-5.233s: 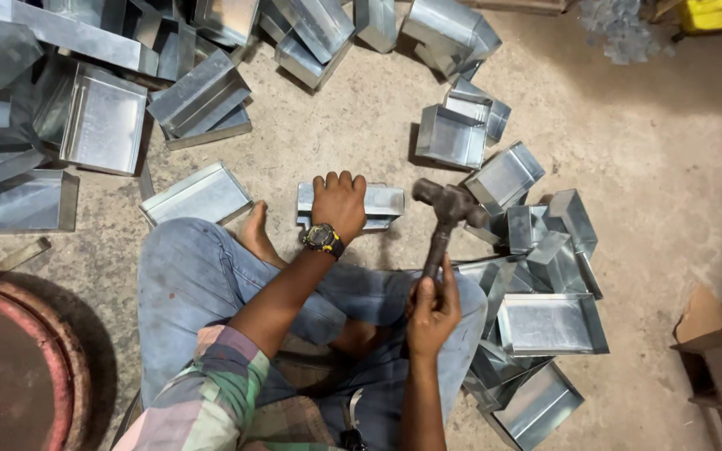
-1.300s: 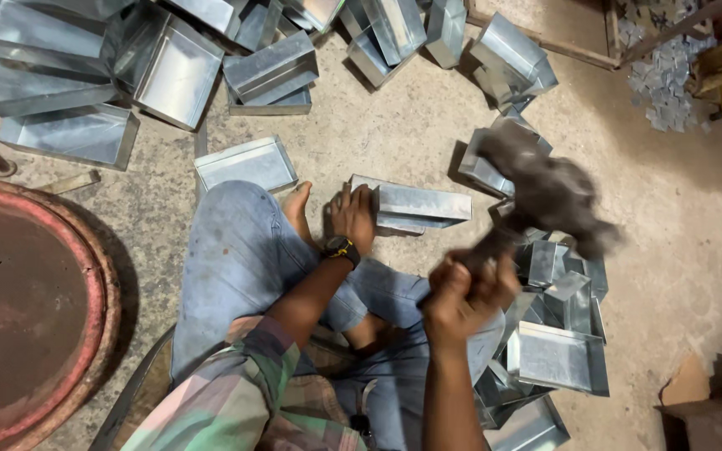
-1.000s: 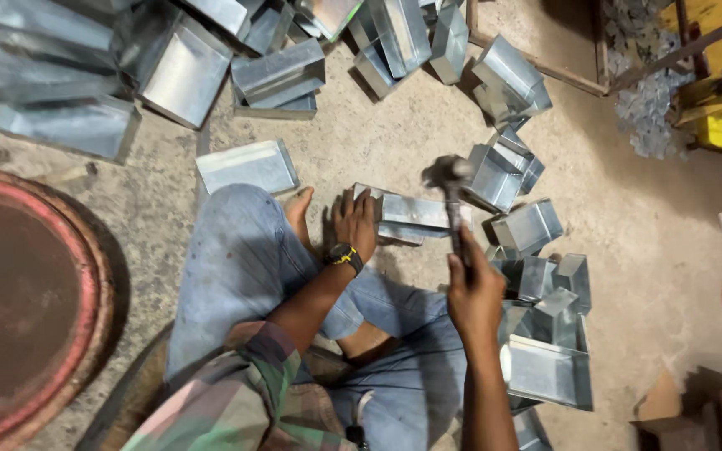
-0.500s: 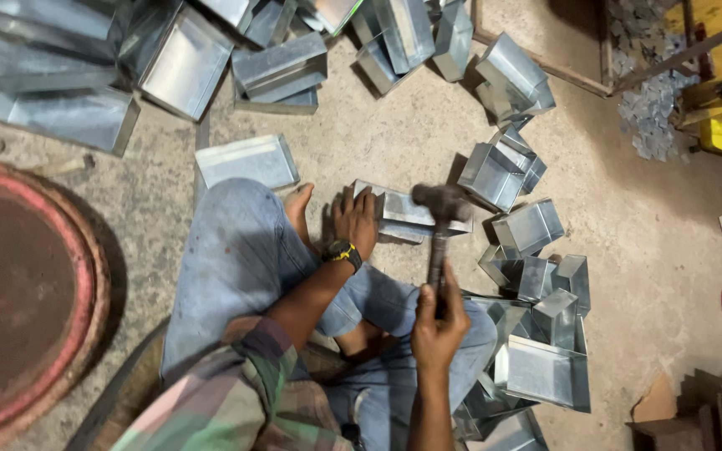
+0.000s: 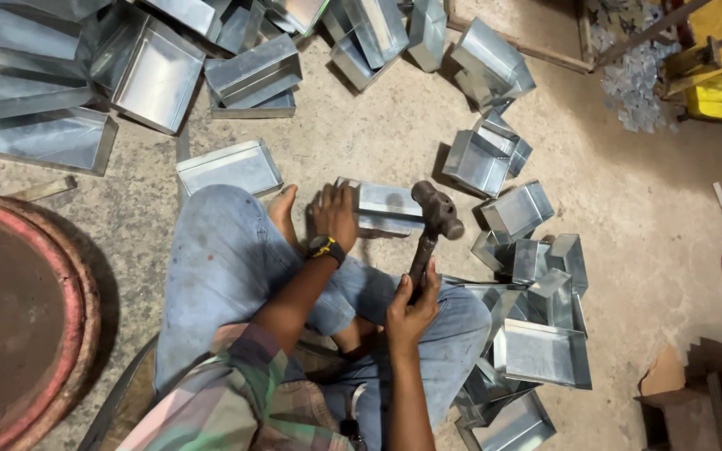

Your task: The person uses a hammer to flatten the edges and seams of several small rectangular metal boxes while sitting on the floor.

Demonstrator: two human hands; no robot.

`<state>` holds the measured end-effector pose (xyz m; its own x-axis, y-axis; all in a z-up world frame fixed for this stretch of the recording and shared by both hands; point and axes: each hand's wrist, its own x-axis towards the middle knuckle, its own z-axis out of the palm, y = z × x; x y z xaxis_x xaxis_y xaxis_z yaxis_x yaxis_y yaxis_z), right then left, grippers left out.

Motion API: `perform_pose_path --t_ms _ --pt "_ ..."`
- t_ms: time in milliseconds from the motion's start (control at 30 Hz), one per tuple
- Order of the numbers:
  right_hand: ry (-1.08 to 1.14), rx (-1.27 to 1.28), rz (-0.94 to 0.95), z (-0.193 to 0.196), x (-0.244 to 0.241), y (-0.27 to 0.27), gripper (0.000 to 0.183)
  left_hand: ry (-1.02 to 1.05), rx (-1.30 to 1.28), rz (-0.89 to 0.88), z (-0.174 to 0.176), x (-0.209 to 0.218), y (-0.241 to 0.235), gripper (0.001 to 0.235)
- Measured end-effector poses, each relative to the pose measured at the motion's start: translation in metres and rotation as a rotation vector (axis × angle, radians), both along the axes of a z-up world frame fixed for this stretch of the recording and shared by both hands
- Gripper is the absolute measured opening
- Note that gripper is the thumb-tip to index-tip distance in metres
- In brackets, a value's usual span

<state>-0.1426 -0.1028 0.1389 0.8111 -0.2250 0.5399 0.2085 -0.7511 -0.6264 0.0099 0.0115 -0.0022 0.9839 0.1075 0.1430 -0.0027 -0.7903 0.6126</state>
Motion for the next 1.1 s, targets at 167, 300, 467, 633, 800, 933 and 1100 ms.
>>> perform_pose_path --t_ms 167,300,467,633,800,933,1100 --pt "0.156 0.146 -0.027 0.001 0.003 -0.008 0.045 -0.015 -0.058 -0.007 -0.015 0.004 0.024 0.066" --pt "0.086 0.438 -0.018 0.011 -0.005 -0.016 0.05 0.028 -0.029 -0.046 0.001 0.009 0.039 0.067" --pt "-0.106 0.598 -0.012 0.043 -0.03 -0.033 0.053 0.259 0.01 -0.158 0.071 0.004 0.064 0.112" --pt "-0.259 0.662 -0.014 0.058 -0.03 -0.035 0.053 0.038 0.143 -0.419 0.147 0.005 0.052 0.119" --pt "-0.204 0.776 -0.008 0.04 -0.031 -0.026 0.056 -0.078 0.359 -0.516 0.147 0.014 -0.012 0.092" --pt "-0.101 0.811 -0.078 0.022 -0.033 -0.038 0.054 -0.345 0.398 -0.354 0.113 0.017 -0.025 0.021" --pt "-0.158 0.767 -0.032 0.008 -0.031 -0.042 0.043 -0.4 0.377 -0.34 0.096 0.018 -0.024 0.02"
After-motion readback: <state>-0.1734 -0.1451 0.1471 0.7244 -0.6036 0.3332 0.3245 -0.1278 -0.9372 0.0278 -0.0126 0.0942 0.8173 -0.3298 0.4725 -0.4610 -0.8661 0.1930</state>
